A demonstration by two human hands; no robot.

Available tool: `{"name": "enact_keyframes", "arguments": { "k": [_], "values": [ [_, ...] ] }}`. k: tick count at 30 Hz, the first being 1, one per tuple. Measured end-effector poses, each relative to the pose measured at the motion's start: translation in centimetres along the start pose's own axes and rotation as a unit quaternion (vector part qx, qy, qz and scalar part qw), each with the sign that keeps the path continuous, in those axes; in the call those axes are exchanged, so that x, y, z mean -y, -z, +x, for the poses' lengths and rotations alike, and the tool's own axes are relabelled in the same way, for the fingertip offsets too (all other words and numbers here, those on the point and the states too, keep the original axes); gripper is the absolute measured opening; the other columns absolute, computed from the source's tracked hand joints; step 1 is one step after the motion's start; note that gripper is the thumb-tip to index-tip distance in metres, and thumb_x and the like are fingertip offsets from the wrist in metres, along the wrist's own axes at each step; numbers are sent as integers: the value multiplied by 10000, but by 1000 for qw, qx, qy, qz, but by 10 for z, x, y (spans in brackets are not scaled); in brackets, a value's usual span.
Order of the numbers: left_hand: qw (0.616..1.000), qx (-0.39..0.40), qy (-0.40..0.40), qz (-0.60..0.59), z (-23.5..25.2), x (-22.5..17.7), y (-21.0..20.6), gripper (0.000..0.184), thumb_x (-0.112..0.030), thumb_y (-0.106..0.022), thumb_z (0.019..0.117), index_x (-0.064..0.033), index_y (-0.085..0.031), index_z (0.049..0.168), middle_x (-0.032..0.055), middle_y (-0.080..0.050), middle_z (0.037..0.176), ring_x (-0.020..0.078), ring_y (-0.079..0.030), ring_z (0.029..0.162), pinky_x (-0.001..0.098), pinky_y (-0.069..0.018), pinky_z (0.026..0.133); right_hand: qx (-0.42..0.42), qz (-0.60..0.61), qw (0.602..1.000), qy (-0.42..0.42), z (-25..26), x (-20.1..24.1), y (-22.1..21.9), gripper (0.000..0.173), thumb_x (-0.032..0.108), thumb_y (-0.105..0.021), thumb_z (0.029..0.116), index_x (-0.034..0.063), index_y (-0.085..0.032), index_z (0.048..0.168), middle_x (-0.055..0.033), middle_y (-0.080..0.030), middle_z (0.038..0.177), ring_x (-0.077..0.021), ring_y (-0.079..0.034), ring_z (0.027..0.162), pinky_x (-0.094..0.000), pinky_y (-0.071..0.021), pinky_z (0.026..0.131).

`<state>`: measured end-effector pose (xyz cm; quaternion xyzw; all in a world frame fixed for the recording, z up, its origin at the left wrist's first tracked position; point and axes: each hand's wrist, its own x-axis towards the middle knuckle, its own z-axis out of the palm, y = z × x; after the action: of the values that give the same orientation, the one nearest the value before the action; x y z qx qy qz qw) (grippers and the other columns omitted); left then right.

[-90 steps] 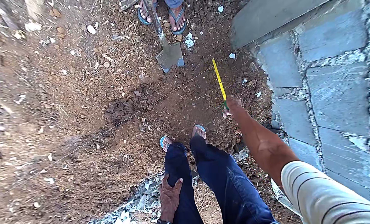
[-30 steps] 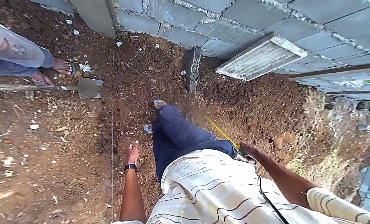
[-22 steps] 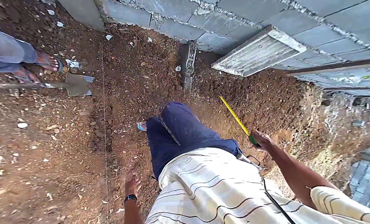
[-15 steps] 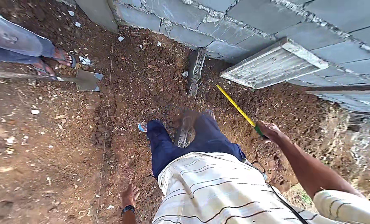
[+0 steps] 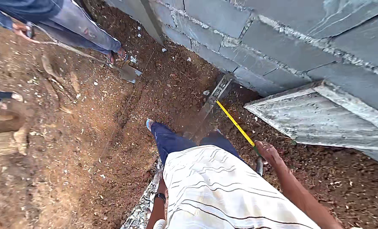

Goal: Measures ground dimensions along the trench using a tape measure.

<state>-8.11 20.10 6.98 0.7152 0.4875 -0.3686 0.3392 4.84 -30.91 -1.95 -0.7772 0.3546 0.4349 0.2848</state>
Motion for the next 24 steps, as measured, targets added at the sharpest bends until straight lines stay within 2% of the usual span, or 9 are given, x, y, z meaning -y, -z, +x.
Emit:
{"name": "enact_keyframes", "arguments": {
  "k": [1,3,5,9,12,18,21,23,24],
  "values": [
    [1000,4,22,1,-9,16,-11,459,-210,-317,1143,56,-420,1502,282,-494,1490,353,-487,1387,490,-371,1165,8,0,1000,-2,4,-6,4,622,502,-256,1110,25,-620,1273,-268,-662,1075,-390,-679,809,-586,-547,722],
    [993,1,67,-97,-7,52,-23,416,-241,-412,1126,25,-492,1436,286,-599,1305,363,-622,1119,535,-521,929,32,1,999,-12,11,-17,11,617,501,-248,1110,40,-613,1298,-262,-657,1116,-385,-683,848,-581,-550,744],
    [977,-15,108,-186,8,73,-19,460,-333,-521,1087,-33,-512,1435,267,-638,1252,372,-674,1022,548,-565,836,50,-2,999,-18,21,-25,21,617,510,-242,1107,53,-604,1310,-244,-658,1095,-368,-678,833,-560,-555,737],
    [968,-64,80,-230,29,69,11,532,-405,-506,1083,-27,-486,1457,250,-643,1269,356,-695,1029,531,-586,845,65,26,997,-33,32,-49,40,611,531,-248,1100,80,-602,1313,-194,-661,1027,-307,-651,761,-504,-548,683],
    [970,-92,3,-226,22,12,30,532,-397,-493,1089,10,-490,1432,240,-636,1253,338,-690,1023,515,-586,857,71,26,996,-37,40,-83,53,609,527,-258,1101,79,-584,1352,-227,-656,1121,-346,-672,846,-550,-555,737],
    [965,-83,-179,-170,2,-88,23,477,-347,-515,1086,-68,-500,1473,191,-652,1297,287,-706,1085,455,-600,905,63,19,996,-61,33,-179,61,614,553,-311,1087,74,-588,1354,-253,-648,1129,-386,-659,872,-593,-540,735],
    [944,-69,-259,-192,-31,-79,-18,460,-335,-517,1086,-123,-495,1495,148,-615,1391,265,-692,1144,455,-597,942,62,-11,996,-60,18,-224,57,625,542,-344,1091,29,-599,1342,-288,-639,1186,-434,-647,979,-649,-519,808],
    [930,-32,-281,-235,-51,-38,-59,465,-315,-519,1085,-119,-486,1506,134,-605,1417,269,-689,1160,465,-604,944,64,-43,996,-53,0,-240,60,599,479,-380,1103,-14,-588,1371,-320,-600,1319,-469,-605,1180,-677,-469,969],
    [930,-13,-264,-255,-59,-2,-87,466,-310,-524,1081,-109,-490,1501,142,-633,1375,279,-697,1139,470,-610,927,63,-52,995,-62,-13,-249,61,598,468,-370,1108,-27,-570,1376,-324,-583,1333,-466,-594,1189,-669,-468,969]
  ]
}}
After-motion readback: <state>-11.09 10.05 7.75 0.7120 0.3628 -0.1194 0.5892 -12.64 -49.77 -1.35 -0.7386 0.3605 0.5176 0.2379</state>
